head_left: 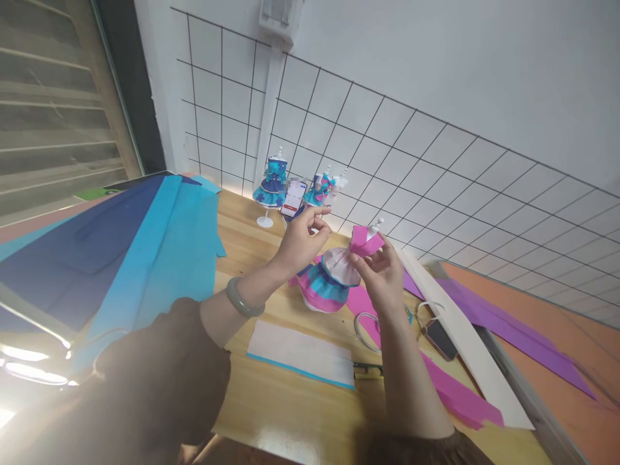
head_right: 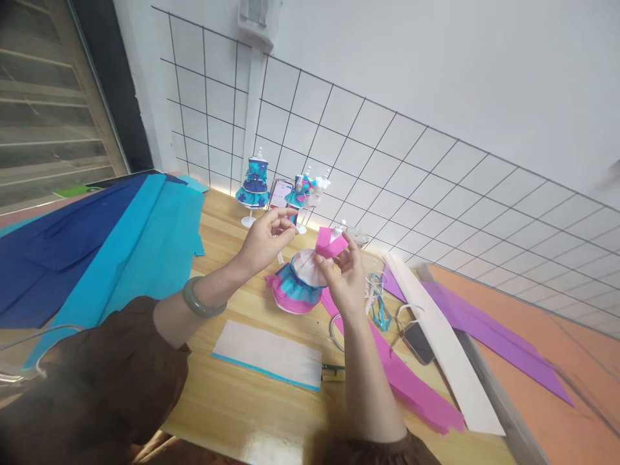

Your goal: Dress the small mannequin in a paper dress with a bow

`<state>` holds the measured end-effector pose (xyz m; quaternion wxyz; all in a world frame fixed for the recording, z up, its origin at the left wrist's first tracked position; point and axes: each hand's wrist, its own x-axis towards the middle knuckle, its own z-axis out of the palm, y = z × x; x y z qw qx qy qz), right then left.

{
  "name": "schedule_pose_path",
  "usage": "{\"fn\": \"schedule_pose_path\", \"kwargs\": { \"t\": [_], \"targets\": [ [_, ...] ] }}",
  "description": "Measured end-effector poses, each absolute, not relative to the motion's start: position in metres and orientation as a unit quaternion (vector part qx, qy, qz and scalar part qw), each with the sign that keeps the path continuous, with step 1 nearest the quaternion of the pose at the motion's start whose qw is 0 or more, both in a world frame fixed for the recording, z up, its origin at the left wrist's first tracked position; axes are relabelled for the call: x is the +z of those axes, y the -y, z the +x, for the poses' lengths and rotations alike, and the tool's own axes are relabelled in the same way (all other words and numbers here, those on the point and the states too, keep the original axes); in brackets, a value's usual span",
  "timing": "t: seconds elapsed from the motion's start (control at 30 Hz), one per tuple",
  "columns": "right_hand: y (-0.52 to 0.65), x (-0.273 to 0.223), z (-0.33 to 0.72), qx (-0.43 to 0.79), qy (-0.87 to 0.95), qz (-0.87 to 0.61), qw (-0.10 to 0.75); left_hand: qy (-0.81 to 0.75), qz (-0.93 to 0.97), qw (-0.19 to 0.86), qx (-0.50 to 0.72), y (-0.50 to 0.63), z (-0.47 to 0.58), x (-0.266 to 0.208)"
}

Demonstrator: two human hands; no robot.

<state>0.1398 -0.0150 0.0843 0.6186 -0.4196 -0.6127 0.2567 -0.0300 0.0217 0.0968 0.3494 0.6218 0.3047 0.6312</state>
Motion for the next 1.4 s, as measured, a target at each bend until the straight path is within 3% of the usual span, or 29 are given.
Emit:
{"fn": "schedule_pose_path", "kwargs": {
  "t": [0.27,0.53,0.63,0.77,0.87,1.13,1.4],
  "targets": [
    [0.021,0.091,0.135,0.271,0.649,-0.412,0.579,-0.286,0.596,0.404,0.632,-0.023,-0.030,0.097],
    [0.026,0.113,0.166,0.115,0.542,-0.386,0.738,-0.305,0.605,0.374,0.633,-0.027,-0.032,0.095],
    [0.023,0.116,0.183,0.099,0.494,-0.388,0.772,-0.365,0.662,0.339,0.560,-0.038,-0.031,0.081],
    [0.019,0.112,0.189,0.142,0.478,-0.425,0.755,-0.524,0.750,0.220,0.338,-0.057,-0.032,0.044],
    [0.019,0.112,0.184,0.149,0.489,-0.442,0.737,-0.562,0.744,0.216,0.289,-0.066,-0.032,0.014],
    [0.022,0.113,0.181,0.136,0.506,-0.440,0.730,-0.570,0.714,0.217,0.344,-0.069,-0.022,-0.025],
    [0.017,0.107,0.179,0.179,0.507,-0.439,0.720,-0.549,0.661,0.301,0.413,-0.081,-0.025,-0.031]
  ]
}}
